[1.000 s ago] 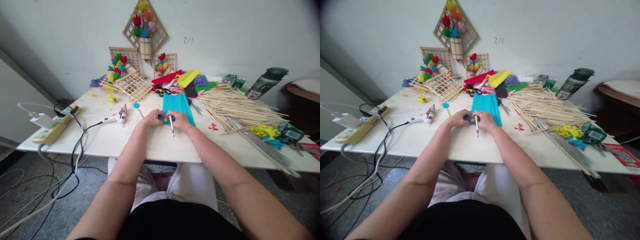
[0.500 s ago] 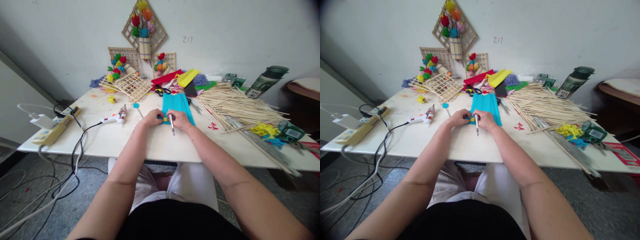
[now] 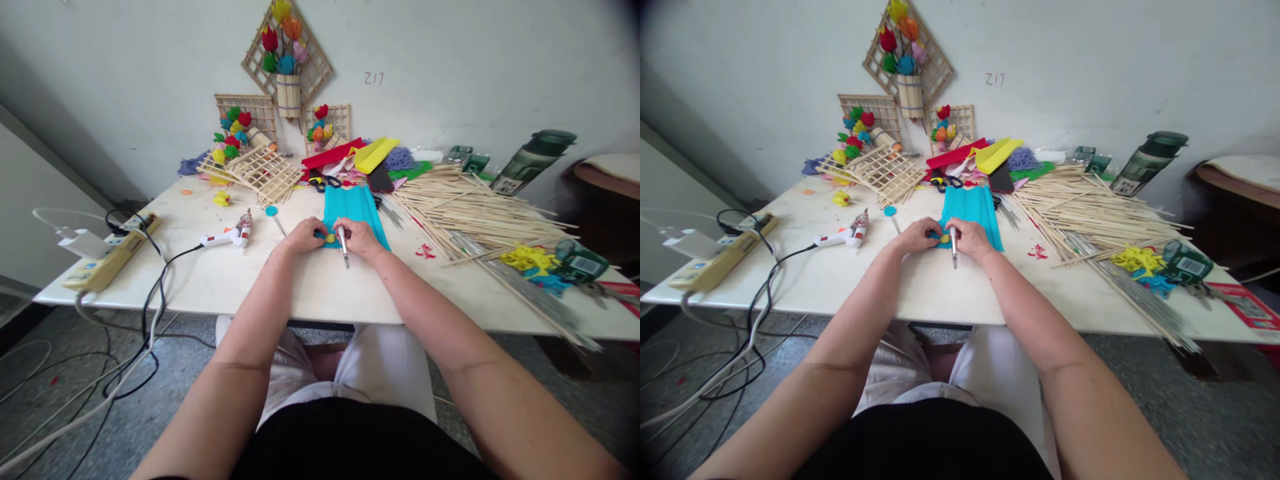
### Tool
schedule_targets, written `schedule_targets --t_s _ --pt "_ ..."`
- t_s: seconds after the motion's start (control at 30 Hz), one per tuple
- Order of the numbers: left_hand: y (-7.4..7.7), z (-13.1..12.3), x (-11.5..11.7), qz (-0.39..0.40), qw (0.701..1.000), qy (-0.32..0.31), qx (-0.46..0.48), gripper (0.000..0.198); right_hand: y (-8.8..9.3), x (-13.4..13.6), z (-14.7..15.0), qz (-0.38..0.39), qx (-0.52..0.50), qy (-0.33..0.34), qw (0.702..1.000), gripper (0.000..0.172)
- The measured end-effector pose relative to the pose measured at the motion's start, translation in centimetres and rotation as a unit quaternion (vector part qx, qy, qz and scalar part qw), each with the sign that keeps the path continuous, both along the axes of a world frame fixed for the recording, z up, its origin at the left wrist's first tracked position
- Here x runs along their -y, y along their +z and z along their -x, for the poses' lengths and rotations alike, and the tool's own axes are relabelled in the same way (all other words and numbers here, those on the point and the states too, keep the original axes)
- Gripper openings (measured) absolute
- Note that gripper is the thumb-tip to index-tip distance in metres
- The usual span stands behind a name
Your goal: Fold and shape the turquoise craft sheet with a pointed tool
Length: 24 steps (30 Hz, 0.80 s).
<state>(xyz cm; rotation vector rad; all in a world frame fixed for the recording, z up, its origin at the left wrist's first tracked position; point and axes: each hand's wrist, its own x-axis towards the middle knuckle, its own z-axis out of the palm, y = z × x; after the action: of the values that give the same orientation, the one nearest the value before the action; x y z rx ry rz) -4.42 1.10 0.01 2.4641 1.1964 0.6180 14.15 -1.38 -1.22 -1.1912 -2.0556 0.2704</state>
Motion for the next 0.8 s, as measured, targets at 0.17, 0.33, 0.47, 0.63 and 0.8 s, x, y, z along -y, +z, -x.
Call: schedule_targets --t_s 0.17,0.33,0.47,0.63,0.8 --pt "-0.14 0.08 -0.16 -0.015 1.0 -0.013 0.003 0.022 0.11 0.04 0.03 0.0 0.007 0.0 1.0 0.025" --pt "-0.27 0.1 -0.19 -0.026 0.999 -0.02 0.006 0.021 -0.1 -0.12 -0.02 0.001 -0.008 0.002 1.0 0.024" --pt "-0.25 0.07 -0.13 -0.026 0.999 -0.029 0.012 0.02 -0.32 -0.31 -0.07 0.009 -0.034 0.0 0.999 0.025" --pt "-0.16 0.06 -0.09 -0.026 0.999 -0.02 0.009 0.021 -0.17 -0.21 -0.04 0.018 -0.016 -0.004 1.0 0.024" --pt "-0.23 0.07 -0.17 -0.026 0.999 -0.018 0.005 0.022 0.06 -0.14 0.0 0.017 0.001 0.002 1.0 0.022"
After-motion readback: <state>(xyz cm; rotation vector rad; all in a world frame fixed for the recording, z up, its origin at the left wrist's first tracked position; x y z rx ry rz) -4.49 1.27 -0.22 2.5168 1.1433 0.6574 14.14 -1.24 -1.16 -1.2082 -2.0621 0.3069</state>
